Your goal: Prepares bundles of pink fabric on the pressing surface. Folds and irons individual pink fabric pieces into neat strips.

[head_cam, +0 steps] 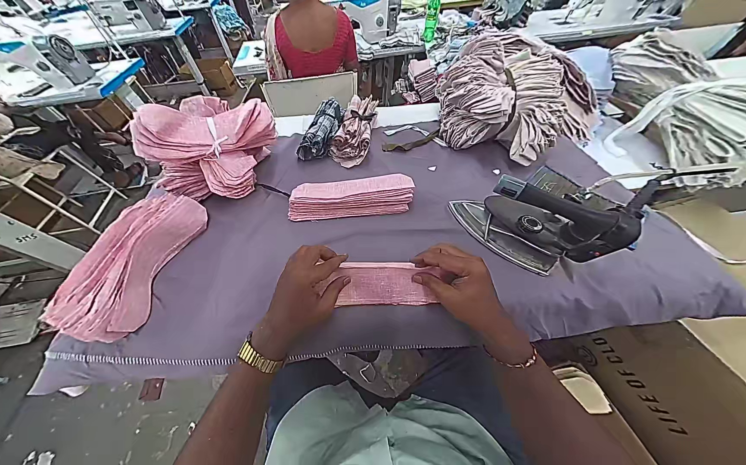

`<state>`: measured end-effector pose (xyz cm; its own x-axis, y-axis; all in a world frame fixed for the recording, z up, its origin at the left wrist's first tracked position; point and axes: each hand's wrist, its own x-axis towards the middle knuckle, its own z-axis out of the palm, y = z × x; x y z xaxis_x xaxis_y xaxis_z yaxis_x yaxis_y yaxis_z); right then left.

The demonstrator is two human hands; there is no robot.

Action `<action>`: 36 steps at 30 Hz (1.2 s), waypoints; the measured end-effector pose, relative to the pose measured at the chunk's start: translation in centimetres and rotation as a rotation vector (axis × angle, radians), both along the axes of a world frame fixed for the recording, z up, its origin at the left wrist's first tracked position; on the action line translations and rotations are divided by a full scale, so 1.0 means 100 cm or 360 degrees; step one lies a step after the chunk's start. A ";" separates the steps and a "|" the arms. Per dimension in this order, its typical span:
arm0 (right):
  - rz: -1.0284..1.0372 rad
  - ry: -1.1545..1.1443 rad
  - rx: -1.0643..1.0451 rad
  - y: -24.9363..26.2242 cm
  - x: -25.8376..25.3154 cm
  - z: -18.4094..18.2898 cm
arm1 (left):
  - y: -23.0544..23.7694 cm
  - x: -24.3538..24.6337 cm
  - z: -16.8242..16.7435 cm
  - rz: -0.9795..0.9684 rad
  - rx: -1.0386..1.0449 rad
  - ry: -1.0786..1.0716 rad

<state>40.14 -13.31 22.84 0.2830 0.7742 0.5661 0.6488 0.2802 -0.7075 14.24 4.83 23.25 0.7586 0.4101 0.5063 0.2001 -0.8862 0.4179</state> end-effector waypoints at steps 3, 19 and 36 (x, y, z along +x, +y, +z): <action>0.0114 0.0193 0.0104 -0.009 -0.003 0.007 | 0.002 -0.005 0.005 -0.0045 -0.0080 -0.0059; -0.0094 -0.0315 0.0338 -0.035 -0.007 0.020 | -0.022 -0.022 0.027 -0.0099 -0.0161 -0.0476; 0.0020 -0.0033 -0.0020 -0.010 0.001 0.007 | -0.002 -0.014 0.019 0.0022 -0.0405 -0.0227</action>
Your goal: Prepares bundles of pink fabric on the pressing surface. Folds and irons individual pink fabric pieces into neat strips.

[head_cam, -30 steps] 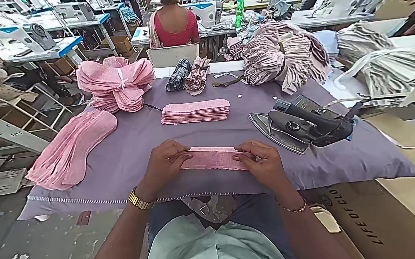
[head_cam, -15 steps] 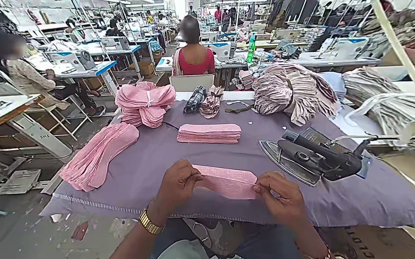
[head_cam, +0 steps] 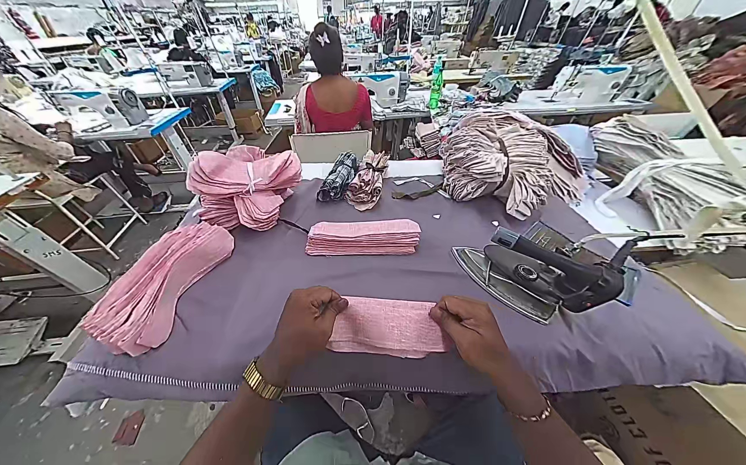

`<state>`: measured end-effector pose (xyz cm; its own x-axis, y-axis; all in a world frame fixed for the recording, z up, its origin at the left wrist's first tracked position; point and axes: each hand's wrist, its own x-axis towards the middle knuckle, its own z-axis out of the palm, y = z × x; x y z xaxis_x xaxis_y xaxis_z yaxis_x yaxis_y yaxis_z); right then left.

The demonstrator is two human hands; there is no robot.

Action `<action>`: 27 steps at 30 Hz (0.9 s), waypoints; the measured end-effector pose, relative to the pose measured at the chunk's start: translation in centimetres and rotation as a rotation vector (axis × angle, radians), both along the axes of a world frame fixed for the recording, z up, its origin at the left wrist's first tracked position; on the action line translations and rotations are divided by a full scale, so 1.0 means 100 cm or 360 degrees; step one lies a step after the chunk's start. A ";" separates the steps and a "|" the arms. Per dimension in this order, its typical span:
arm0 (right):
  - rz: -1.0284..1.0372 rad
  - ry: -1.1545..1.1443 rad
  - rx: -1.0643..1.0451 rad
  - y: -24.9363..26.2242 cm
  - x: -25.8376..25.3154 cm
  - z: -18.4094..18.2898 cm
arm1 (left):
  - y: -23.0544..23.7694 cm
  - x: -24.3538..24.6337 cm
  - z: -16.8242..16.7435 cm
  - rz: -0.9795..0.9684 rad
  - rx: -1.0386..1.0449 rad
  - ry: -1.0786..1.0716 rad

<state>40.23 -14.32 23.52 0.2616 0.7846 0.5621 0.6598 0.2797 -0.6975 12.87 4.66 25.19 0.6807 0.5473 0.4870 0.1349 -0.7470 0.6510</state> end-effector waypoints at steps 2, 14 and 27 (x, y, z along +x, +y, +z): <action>-0.0038 0.0064 -0.0207 0.007 0.004 -0.001 | 0.008 0.004 -0.003 0.0072 0.0051 0.0144; -0.0322 -0.0330 -0.1046 0.025 0.011 0.010 | 0.017 0.026 -0.002 0.0314 0.0060 0.0997; -0.0597 -0.0431 -0.0960 0.027 0.002 0.006 | 0.010 0.030 -0.001 0.0491 0.0404 0.1052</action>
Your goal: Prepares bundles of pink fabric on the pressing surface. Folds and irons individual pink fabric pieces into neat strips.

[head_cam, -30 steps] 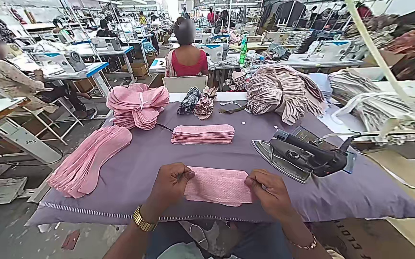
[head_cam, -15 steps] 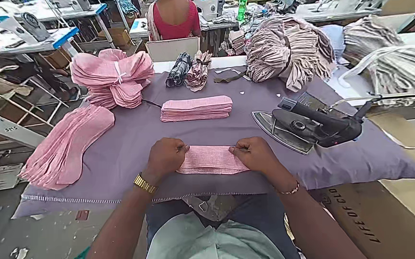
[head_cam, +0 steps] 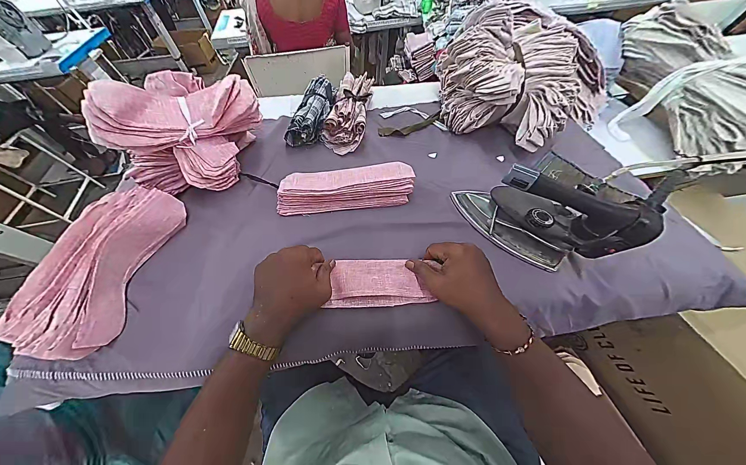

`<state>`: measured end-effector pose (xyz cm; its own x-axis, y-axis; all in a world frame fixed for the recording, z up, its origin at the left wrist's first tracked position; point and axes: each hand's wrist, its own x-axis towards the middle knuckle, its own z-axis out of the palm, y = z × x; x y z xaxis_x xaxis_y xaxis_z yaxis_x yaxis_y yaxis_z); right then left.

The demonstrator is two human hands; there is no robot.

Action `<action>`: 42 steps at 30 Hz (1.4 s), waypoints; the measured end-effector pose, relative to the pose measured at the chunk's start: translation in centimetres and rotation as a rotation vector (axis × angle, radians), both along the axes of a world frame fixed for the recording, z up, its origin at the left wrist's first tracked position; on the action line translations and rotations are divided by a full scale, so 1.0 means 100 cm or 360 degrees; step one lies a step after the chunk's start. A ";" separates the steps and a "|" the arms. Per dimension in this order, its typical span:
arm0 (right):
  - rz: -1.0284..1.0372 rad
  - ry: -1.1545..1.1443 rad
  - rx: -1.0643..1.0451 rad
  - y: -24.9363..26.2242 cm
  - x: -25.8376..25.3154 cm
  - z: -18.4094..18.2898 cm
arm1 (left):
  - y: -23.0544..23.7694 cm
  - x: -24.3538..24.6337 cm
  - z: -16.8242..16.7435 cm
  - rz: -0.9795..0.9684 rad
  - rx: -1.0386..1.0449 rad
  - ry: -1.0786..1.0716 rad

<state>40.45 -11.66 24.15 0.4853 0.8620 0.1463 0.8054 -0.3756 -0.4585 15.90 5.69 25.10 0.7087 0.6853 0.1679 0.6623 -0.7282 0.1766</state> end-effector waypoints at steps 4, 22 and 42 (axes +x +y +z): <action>-0.0051 0.0023 0.0042 0.001 0.002 -0.002 | 0.004 -0.001 0.000 0.0024 -0.0041 -0.0032; 0.0640 -0.0428 0.0586 -0.006 0.008 -0.021 | 0.002 0.002 -0.004 -0.0696 0.0121 -0.0292; 0.0516 0.0180 0.0781 -0.008 0.011 -0.025 | -0.013 0.027 -0.025 -0.0713 -0.0215 -0.0833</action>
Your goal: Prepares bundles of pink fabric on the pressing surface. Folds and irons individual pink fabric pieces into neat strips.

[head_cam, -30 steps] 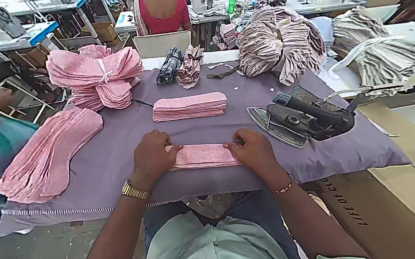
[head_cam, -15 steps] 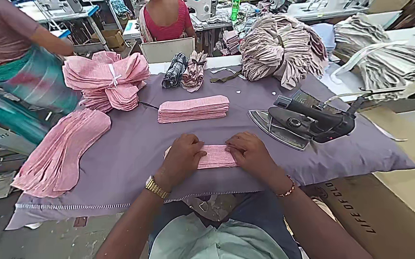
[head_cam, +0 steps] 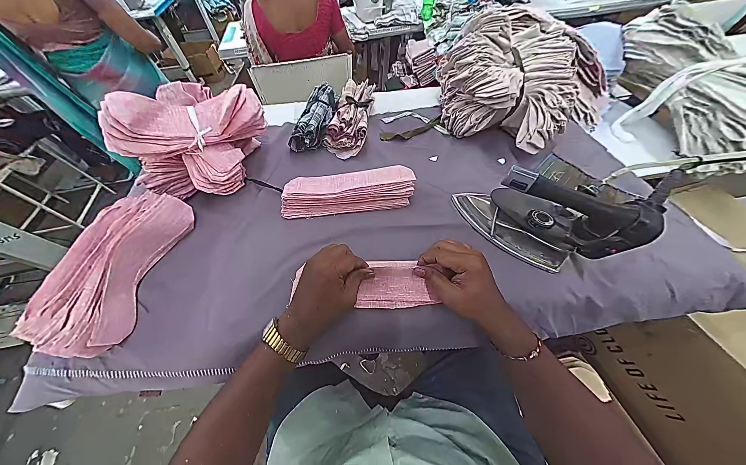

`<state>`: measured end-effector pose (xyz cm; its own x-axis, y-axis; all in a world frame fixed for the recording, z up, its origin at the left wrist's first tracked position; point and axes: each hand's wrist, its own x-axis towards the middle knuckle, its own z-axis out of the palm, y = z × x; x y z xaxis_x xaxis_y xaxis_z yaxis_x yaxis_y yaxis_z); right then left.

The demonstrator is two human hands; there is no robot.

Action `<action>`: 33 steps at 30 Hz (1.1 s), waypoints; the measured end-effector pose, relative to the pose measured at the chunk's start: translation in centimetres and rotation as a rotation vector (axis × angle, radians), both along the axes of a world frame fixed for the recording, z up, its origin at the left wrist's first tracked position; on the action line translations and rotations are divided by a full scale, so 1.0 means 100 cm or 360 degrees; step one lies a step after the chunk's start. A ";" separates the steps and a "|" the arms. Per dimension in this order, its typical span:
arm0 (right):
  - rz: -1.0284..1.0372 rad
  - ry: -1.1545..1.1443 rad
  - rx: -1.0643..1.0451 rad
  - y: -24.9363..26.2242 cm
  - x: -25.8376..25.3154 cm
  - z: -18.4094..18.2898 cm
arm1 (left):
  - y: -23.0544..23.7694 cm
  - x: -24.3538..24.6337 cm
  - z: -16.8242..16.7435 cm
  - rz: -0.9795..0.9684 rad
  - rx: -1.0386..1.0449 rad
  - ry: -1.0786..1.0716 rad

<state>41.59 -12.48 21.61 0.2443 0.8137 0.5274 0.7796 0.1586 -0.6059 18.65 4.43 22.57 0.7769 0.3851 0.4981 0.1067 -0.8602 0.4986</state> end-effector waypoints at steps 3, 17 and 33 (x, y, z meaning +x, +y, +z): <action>-0.0019 -0.0046 -0.0069 -0.001 -0.002 0.001 | -0.002 0.002 -0.001 0.0001 0.0041 0.0060; -0.0226 -0.0212 -0.0171 0.001 -0.008 0.000 | -0.003 0.005 -0.001 0.0173 0.0134 0.0173; -0.0383 -0.0359 0.0418 -0.026 -0.020 0.011 | 0.000 0.000 0.009 0.0653 0.0232 0.0543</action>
<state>39.56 -15.04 22.72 0.2657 0.5782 0.7714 0.9217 0.0822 -0.3791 18.63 4.41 23.46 0.7041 0.6364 0.3150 0.5827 -0.7713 0.2559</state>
